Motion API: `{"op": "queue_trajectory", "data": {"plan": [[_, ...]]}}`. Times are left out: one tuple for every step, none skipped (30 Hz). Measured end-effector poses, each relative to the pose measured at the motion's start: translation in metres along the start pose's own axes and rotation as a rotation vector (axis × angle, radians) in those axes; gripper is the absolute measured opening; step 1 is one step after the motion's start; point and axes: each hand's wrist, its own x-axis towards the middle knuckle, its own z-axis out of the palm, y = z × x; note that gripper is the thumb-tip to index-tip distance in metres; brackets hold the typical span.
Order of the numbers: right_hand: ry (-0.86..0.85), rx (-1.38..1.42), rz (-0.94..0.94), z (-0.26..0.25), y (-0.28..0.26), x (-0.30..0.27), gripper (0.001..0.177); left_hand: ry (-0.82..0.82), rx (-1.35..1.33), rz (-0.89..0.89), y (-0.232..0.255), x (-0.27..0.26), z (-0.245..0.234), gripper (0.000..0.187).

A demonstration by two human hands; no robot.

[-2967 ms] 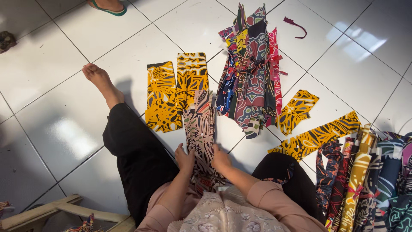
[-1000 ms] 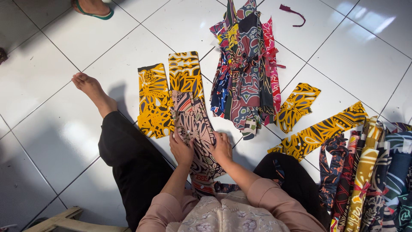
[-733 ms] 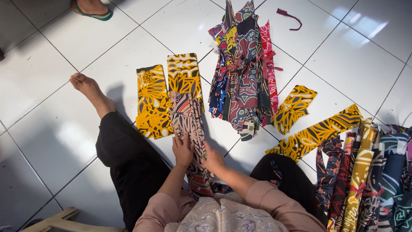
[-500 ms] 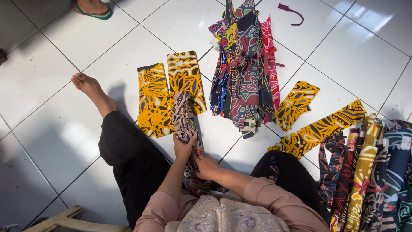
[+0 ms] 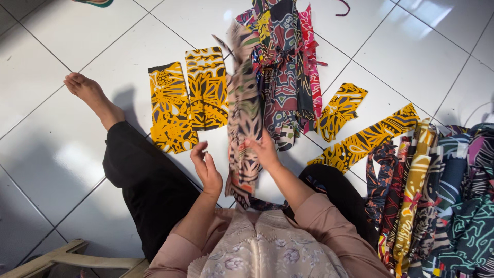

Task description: The person sits on a tiled floor and folds multiple pieces of patterned fabric one by one. They pick up each piece, fold it neatly, and place it into a growing stack. The process is repeated for several different fabric patterns.

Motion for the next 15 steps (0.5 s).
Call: {"op": "queue_trajectory", "data": {"plan": [[0.051, 0.042, -0.090, -0.009, -0.014, 0.007, 0.049, 0.024, 0.028, -0.011, 0.005, -0.017, 0.000, 0.028], [0.076, 0.050, -0.131, -0.018, -0.028, 0.011, 0.048, -0.194, 0.089, -0.048, 0.010, -0.042, 0.001, 0.025], [0.099, 0.058, -0.173, -0.025, -0.042, 0.014, 0.047, -0.411, 0.151, -0.080, 0.009, -0.063, 0.005, 0.022], [0.122, 0.067, -0.214, -0.031, -0.056, 0.016, 0.046, -0.659, 0.158, 0.064, 0.003, -0.081, 0.013, 0.041], [0.155, 0.048, -0.230, -0.033, -0.069, 0.016, 0.046, -0.911, 0.170, 0.199, -0.004, -0.101, 0.014, 0.063], [0.187, 0.029, -0.245, -0.034, -0.082, 0.014, 0.046, -0.953, 0.295, 0.330, -0.017, -0.111, 0.014, 0.057], [0.217, 0.010, -0.261, -0.035, -0.096, 0.012, 0.046, -0.987, 0.420, 0.464, -0.030, -0.117, 0.016, 0.052], [0.224, 0.021, -0.273, -0.036, -0.112, 0.007, 0.046, -1.015, 0.546, 0.599, -0.044, -0.120, 0.018, 0.046], [0.226, 0.030, -0.294, -0.038, -0.131, 0.006, 0.045, -1.038, 0.592, 0.530, -0.060, -0.111, 0.023, 0.042], [0.227, 0.040, -0.315, -0.039, -0.150, 0.005, 0.045, -1.060, 0.637, 0.459, -0.076, -0.097, 0.025, 0.038], [0.212, 0.088, -0.291, -0.042, -0.165, 0.000, 0.047, -1.094, 0.679, 0.380, -0.088, -0.087, 0.021, 0.035], [0.197, 0.135, -0.268, -0.047, -0.178, -0.004, 0.049, -1.018, 0.740, 0.220, -0.100, -0.072, 0.018, 0.026], [0.184, 0.184, -0.243, -0.051, -0.187, -0.008, 0.051, -0.938, 0.797, 0.059, -0.111, -0.053, 0.017, 0.017], [0.152, 0.218, -0.207, -0.054, -0.191, -0.010, 0.053, -0.867, 0.891, -0.051, -0.120, -0.033, 0.013, 0.018], [0.117, 0.249, -0.165, -0.054, -0.189, -0.013, 0.055, -0.788, 0.978, -0.166, -0.126, -0.016, 0.008, 0.022]]}}
